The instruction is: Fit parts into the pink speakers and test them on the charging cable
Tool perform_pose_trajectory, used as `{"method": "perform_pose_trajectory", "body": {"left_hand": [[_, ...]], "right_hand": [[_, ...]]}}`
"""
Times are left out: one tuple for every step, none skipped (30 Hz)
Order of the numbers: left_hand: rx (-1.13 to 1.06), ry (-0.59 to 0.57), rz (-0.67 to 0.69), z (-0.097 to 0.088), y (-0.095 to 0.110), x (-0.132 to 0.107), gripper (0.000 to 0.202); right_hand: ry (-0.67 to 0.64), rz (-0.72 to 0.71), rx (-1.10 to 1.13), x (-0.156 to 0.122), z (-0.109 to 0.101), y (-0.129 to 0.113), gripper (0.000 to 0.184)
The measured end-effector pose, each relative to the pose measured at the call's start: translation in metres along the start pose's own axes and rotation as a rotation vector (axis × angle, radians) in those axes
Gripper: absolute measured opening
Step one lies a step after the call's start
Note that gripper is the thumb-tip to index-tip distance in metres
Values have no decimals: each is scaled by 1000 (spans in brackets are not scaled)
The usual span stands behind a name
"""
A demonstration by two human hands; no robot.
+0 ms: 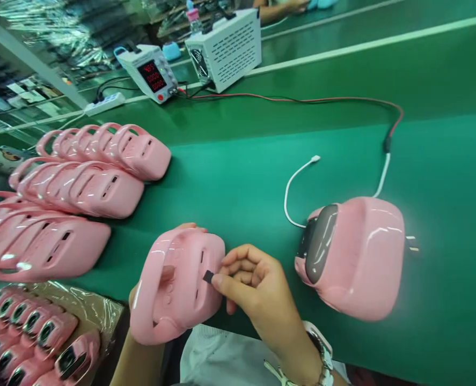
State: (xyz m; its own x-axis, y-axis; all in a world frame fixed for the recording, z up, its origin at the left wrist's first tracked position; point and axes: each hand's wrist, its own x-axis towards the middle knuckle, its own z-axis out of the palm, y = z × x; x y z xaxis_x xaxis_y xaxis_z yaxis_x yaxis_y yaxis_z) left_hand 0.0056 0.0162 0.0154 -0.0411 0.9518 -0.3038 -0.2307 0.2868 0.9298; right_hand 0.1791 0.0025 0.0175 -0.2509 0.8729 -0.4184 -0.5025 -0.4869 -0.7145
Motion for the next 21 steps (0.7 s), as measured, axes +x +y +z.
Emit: {"method": "perform_pose_trajectory", "body": {"left_hand": [[2,-1,-16,0,0,-1,57],[4,1,-35,0,1,-2,61],[4,7,-54,2,2,-4,64],[-1,20,-76,4,3,-4,68],[-9,35,-102,6,4,-5,70],[-20,50,-128,8,5,-5,72],[-36,62,-143,11,6,-6,72],[-53,68,-153,12,7,-6,71],[-67,65,-158,14,9,-6,70],[-78,60,-156,15,10,-6,68],[-86,53,-151,16,11,-7,67],[-89,51,-147,16,12,-7,67],[-86,55,-150,17,12,-7,67],[-77,62,-158,17,13,-8,67],[-69,73,-159,17,13,-8,68],[-58,84,-159,17,13,-8,68],[-45,95,-154,17,13,-9,67],[-33,102,-145,17,13,-9,67],[-24,103,-134,17,13,-9,66],[-18,101,-122,17,13,-9,65],[-14,97,-117,17,13,-8,65]], "right_hand": [[-14,12,5,0,2,-2,37],[-34,18,-10,0,2,-5,35],[-57,21,-46,-1,2,-7,32],[-79,16,-104,-2,2,-9,28],[-94,-1,-179,-4,1,-10,25],[-103,-39,-266,-5,0,-11,23],[-103,-97,-355,-7,-1,-11,21],[-97,-170,-438,-10,-2,-11,20],[-87,-250,-507,-12,-3,-10,20],[-79,-322,-560,-14,-3,-9,19],[-70,-373,-591,-17,-4,-8,19],[-57,-389,-594,-18,-4,-7,18],[-39,-368,-572,-20,-4,-6,17],[-26,-318,-529,-21,-5,-5,14],[-19,-249,-474,-21,-5,-5,11],[-17,-175,-412,-21,-5,-4,10],[-18,-114,-354,-20,-5,-4,12],[-19,-77,-307,-19,-5,-3,15],[-12,-63,-274,-17,-5,-3,17],[6,-66,-259,-16,-4,-3,19],[36,-82,-259,-14,-2,-2,19]]}}
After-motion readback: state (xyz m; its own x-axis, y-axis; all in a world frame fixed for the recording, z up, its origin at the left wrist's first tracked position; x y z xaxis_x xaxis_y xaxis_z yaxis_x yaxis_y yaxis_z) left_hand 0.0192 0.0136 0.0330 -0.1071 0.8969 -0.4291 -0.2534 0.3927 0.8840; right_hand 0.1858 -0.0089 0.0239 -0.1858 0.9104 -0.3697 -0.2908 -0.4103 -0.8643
